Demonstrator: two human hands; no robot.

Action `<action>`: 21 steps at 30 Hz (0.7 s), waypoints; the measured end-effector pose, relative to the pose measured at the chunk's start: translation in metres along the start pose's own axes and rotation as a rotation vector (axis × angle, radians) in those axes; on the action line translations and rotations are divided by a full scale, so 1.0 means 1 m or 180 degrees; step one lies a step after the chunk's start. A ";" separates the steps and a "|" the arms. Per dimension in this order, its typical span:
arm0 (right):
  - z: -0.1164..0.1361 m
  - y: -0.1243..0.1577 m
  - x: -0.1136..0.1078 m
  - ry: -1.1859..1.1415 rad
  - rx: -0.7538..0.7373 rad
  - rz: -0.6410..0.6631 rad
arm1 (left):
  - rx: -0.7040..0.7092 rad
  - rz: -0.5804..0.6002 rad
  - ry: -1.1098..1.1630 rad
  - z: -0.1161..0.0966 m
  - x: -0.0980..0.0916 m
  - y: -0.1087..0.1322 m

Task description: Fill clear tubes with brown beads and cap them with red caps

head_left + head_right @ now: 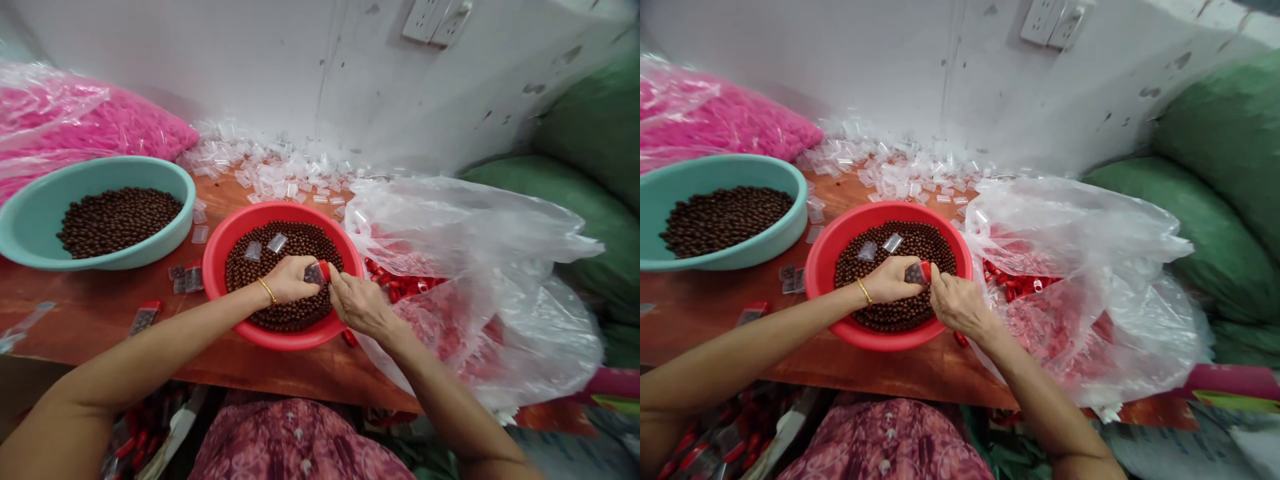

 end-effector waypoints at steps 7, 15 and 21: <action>0.011 0.006 0.000 -0.0098 -0.0052 0.0057 | 0.0089 0.0209 -0.1052 -0.002 0.006 0.003; -0.041 -0.015 0.005 -0.2808 0.1829 -0.0975 | 0.0479 0.0319 -0.1200 -0.019 0.011 0.004; -0.039 -0.022 0.063 -0.4245 0.2518 -0.0322 | 0.0592 0.0295 -0.1551 -0.017 0.012 0.013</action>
Point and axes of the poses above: each hand's wrist, its own y-axis away from the middle knuckle, its own x-axis out of the palm, z = x × y, the point moved 8 cm from there along -y, towards the middle knuckle, and after that the axes turned 15 degrees about -y, right-handed, at the moved point
